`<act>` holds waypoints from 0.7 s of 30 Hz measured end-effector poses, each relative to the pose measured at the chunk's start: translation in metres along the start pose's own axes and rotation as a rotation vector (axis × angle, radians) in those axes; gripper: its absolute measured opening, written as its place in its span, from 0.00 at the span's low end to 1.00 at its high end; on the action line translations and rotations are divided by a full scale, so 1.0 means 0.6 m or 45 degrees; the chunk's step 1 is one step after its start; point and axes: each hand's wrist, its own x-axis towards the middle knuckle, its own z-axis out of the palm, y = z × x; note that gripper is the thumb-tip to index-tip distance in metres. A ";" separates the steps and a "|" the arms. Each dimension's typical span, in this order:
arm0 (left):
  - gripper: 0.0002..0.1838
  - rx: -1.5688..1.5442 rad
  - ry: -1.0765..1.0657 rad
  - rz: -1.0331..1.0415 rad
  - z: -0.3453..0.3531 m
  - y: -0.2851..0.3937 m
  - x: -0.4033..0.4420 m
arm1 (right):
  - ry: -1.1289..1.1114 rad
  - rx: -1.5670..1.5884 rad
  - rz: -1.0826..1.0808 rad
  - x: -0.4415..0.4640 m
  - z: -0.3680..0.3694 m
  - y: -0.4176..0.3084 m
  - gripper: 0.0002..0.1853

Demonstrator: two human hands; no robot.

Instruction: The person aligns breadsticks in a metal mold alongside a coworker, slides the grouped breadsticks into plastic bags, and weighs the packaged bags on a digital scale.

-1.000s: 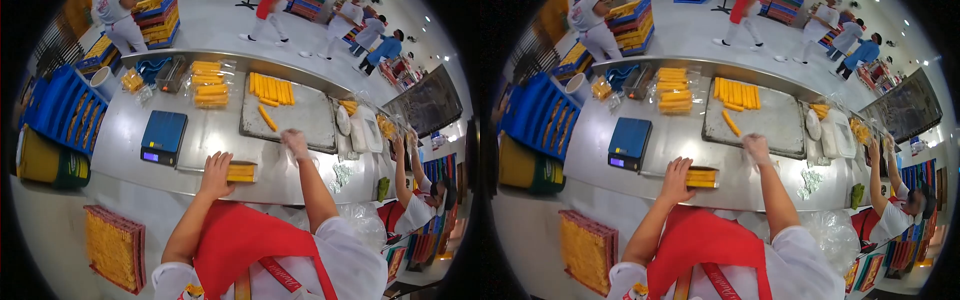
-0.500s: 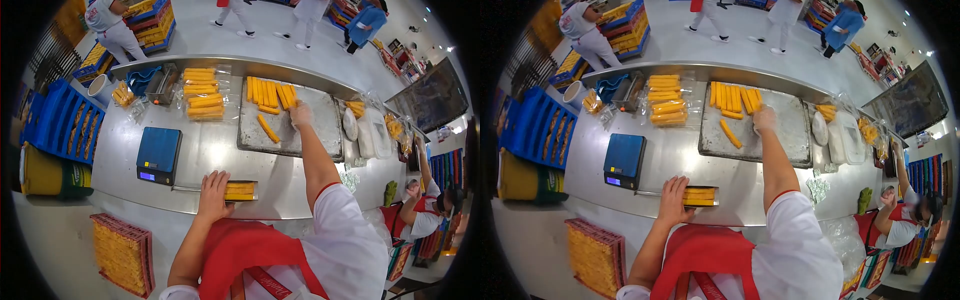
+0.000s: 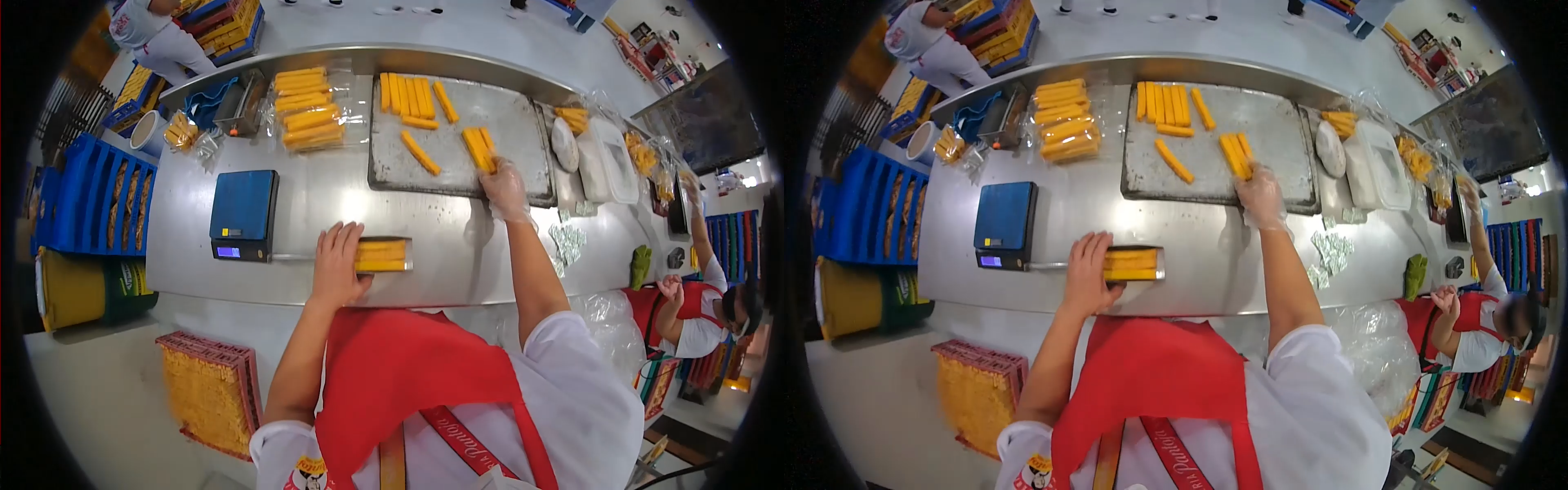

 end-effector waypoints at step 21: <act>0.56 -0.220 -0.074 0.289 0.041 0.041 0.084 | -0.558 0.945 -0.349 -0.246 -0.039 -0.127 0.22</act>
